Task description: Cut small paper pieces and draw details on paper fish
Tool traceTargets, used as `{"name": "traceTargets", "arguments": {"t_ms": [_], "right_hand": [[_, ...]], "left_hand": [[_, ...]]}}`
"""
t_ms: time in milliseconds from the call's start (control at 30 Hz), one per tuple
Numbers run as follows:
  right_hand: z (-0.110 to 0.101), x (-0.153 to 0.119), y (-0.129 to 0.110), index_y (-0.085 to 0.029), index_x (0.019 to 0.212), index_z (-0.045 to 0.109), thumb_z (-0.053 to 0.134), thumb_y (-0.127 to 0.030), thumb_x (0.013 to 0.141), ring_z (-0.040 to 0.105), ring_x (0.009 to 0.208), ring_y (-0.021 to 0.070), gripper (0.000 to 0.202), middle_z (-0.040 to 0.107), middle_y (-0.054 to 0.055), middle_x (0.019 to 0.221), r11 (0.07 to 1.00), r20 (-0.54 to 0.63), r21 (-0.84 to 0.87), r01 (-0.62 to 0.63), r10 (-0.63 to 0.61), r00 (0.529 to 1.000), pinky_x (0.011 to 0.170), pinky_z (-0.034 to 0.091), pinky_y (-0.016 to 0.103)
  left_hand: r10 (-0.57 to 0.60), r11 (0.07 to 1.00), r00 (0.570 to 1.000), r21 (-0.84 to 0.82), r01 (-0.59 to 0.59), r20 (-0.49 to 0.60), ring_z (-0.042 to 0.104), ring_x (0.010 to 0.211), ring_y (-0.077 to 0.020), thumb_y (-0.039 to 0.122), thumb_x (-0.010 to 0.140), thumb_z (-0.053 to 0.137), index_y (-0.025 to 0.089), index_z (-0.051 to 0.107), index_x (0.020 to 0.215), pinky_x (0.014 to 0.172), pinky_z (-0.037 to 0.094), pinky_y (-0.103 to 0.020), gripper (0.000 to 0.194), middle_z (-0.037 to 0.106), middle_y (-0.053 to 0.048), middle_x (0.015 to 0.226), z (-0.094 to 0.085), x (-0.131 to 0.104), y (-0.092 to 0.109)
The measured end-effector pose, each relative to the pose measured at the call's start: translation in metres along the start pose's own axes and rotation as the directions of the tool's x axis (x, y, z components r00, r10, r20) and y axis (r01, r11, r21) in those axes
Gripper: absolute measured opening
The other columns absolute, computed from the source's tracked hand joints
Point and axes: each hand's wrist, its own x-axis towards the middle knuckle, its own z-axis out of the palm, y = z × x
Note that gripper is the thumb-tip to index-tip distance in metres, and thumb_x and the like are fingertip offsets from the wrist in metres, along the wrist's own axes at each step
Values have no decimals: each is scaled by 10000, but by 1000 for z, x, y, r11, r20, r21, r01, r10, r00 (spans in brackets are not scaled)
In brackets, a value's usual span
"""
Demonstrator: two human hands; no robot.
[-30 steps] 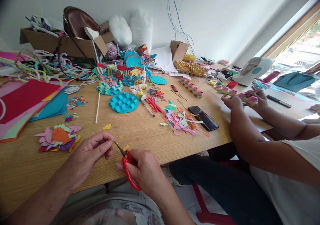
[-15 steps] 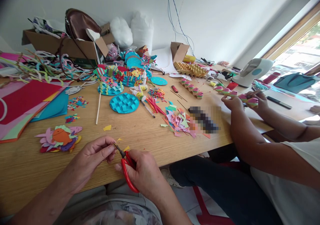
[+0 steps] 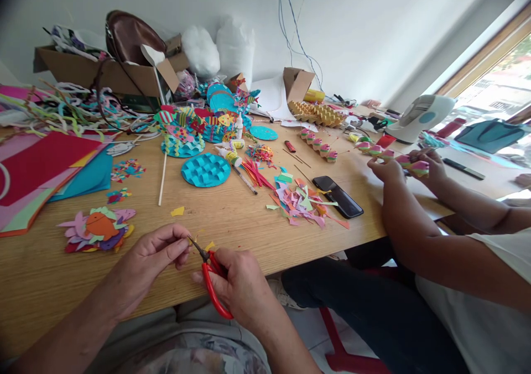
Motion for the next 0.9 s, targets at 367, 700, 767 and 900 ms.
{"name": "traceTargets", "arguments": {"t_ms": [367,700,767,900], "right_hand": [[-1,0,5,-188,562,333,528,-495,815,250,502,70,443,285,-72,532,1000,11,-24,17,-17,1000,449,202,201],[1,-1,9,-186,556,333,536,-471,810,246,505,70,432,270,-71,535,1000,7,-22,9,-9,1000,449,199,202],[1,-1,10,-185,556,336,536,-462,812,250,503,69,426,274,-72,530,1000,0,-19,13,-13,1000,449,199,200],[2,0,9,-184,555,340,536,-460,812,251,500,68,425,281,-73,525,1000,-2,-14,10,-10,1000,447,198,196]], "left_hand": [[33,999,999,-27,-33,6,450,539,-102,329,740,536,191,533,670,532,378,-210,155,488,53,548,-2,1,-4],[40,999,999,-28,-40,4,455,553,-100,325,769,523,184,533,683,542,384,-210,165,501,46,564,-3,0,-4],[32,998,999,-59,-32,2,460,554,-101,330,759,534,183,539,707,540,384,-211,156,512,44,570,-2,0,-5],[-1,995,1000,-96,1,-3,455,540,-100,329,721,569,183,542,713,524,371,-209,149,506,50,554,0,2,-8]]}}
